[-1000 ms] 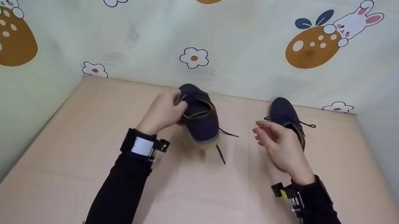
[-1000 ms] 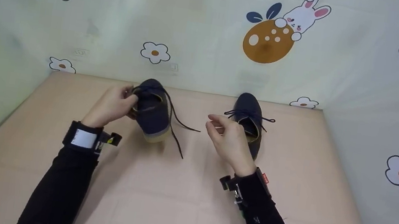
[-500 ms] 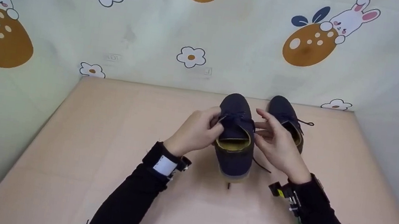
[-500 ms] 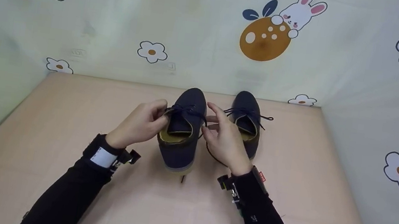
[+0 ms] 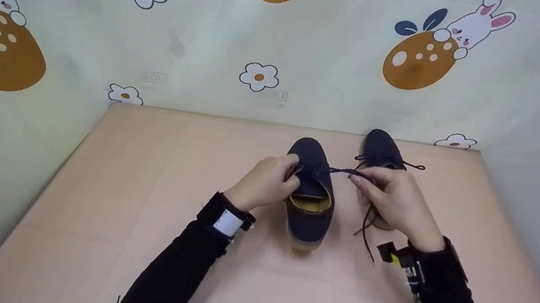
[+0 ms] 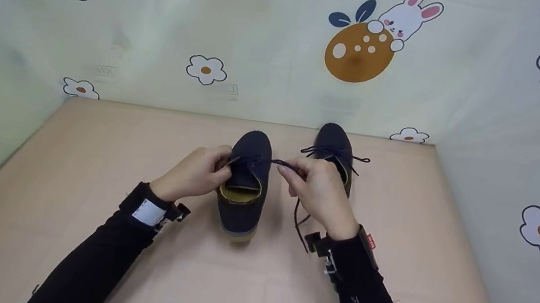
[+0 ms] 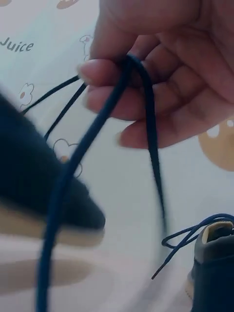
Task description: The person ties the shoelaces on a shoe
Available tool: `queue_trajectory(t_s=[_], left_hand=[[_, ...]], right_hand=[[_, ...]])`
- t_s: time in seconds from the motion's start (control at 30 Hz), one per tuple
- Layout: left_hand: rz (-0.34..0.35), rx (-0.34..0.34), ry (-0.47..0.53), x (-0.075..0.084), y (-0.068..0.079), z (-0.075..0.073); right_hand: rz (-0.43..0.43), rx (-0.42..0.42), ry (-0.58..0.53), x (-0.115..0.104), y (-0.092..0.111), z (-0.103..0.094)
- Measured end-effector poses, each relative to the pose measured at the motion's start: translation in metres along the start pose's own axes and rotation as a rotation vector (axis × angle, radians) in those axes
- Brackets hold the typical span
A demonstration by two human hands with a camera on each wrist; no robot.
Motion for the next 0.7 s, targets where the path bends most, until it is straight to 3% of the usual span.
queue_trajectory(t_s=[0.17, 0.23, 0.3, 0.47, 0.57, 0.7], left_hand=[[-0.034, -0.167, -0.096, -0.001, 0.002, 0.012], [-0.045, -0.177, -0.121, 0.001, 0.003, 0.013], [-0.054, -0.141, -0.114, 0.002, 0.004, 0.013], [0.011, -0.028, 0.026, 0.005, 0.002, 0.008], [0.067, -0.059, 0.124, 0.007, 0.001, 0.004], [0.069, -0.124, 0.278, 0.010, 0.003, -0.006]], right_hand=[[0.014, -0.083, -0.021, 0.000, 0.000, 0.002], [0.011, -0.083, -0.016, -0.001, 0.000, 0.003], [0.017, -0.078, -0.022, -0.001, 0.001, 0.003], [0.039, -0.082, -0.041, -0.001, 0.001, 0.003], [0.047, -0.075, -0.063, 0.000, 0.001, 0.002], [0.042, -0.055, -0.095, 0.002, 0.000, 0.000]])
Point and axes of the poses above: each hand's wrist, its own y-axis away from the middle knuckle, its own z-axis out of the palm, x = y × z, the point moved 1 cm from there along -y, towards the middle knuckle, and after that the axes turned 13 degrees about -z, right-handed, at the moved point
